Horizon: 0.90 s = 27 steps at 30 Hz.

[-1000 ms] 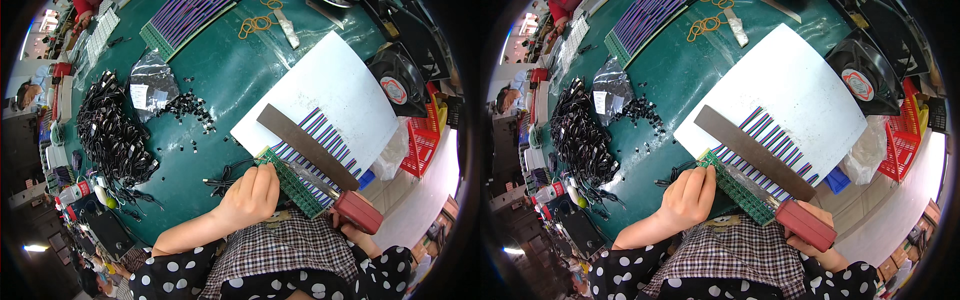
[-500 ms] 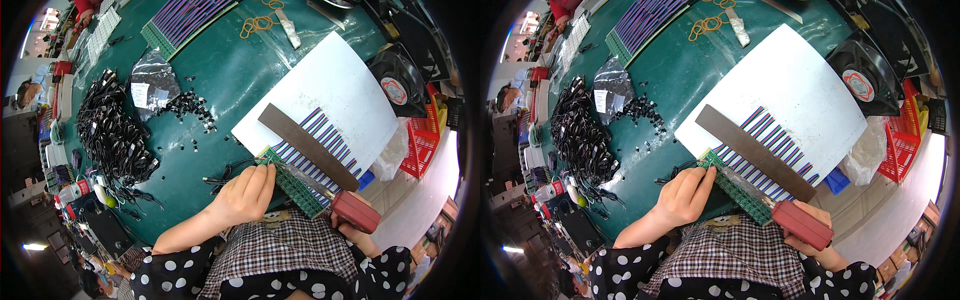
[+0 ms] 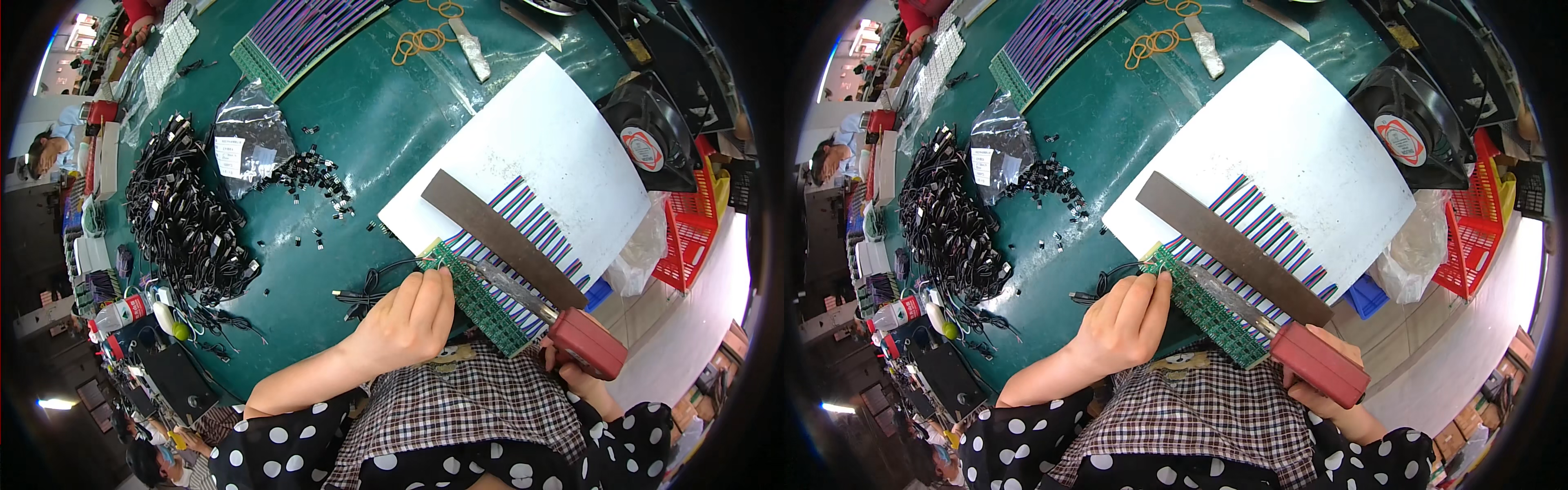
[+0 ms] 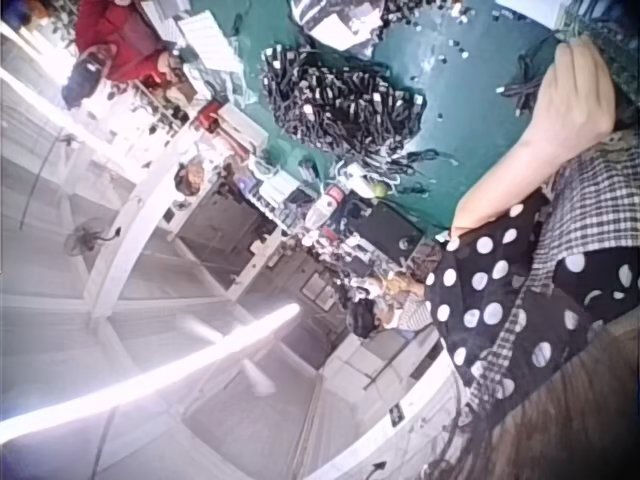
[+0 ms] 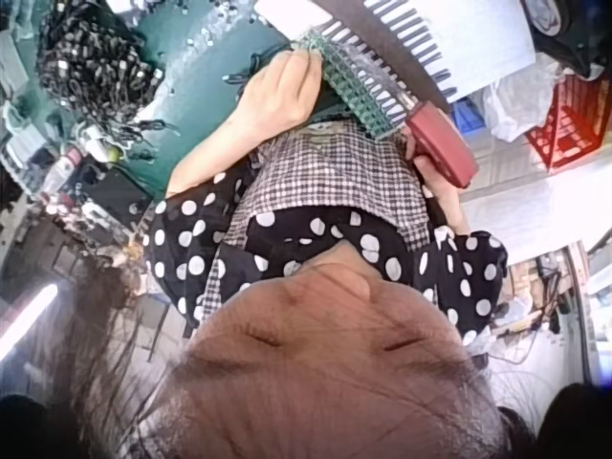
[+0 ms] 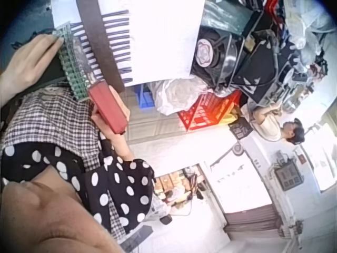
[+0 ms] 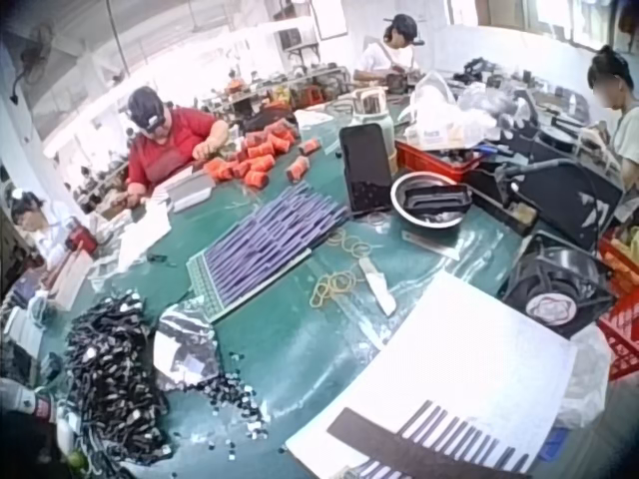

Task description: The person secures electronic components and wires onto a circuit board using a hot glue gun.

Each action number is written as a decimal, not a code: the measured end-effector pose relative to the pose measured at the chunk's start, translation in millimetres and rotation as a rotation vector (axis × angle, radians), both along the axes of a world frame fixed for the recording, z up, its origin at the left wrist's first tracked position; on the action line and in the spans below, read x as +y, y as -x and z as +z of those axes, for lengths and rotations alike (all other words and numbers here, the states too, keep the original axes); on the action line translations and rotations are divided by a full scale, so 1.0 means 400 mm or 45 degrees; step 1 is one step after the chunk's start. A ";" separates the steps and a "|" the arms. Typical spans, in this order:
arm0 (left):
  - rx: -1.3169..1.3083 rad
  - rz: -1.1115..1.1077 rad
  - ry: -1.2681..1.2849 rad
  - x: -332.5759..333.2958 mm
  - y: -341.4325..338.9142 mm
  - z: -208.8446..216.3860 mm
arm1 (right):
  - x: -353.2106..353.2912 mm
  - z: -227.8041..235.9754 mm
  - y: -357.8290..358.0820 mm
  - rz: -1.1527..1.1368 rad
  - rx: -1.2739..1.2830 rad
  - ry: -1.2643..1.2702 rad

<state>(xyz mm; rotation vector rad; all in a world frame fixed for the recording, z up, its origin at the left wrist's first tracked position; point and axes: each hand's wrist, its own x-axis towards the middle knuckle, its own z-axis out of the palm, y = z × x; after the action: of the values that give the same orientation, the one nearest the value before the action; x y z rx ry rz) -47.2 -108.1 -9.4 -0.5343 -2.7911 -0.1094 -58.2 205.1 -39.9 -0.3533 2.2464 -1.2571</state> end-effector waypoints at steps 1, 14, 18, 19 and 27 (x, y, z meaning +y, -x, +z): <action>-0.007 -0.001 0.001 0.000 0.000 0.000 | -0.003 0.002 0.000 0.002 0.003 -0.025; -0.074 0.064 0.011 0.015 -0.010 0.008 | -0.018 0.011 0.009 -0.105 -0.052 0.277; 0.090 0.351 -0.454 0.007 -0.002 0.005 | -0.038 0.035 0.030 -0.122 -0.183 0.516; 0.110 0.436 -0.454 -0.002 0.009 0.010 | -0.041 0.038 0.028 -0.120 -0.168 0.487; -0.181 0.326 -0.782 -0.042 -0.003 -0.017 | -0.046 0.025 0.036 -0.089 -0.225 0.537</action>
<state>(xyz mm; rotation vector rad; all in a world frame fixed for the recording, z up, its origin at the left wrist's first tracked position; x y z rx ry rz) -46.0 -124.9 -16.3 -0.0168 -2.7187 -0.9353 -72.7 186.7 -29.7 -0.3039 1.8517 -1.7291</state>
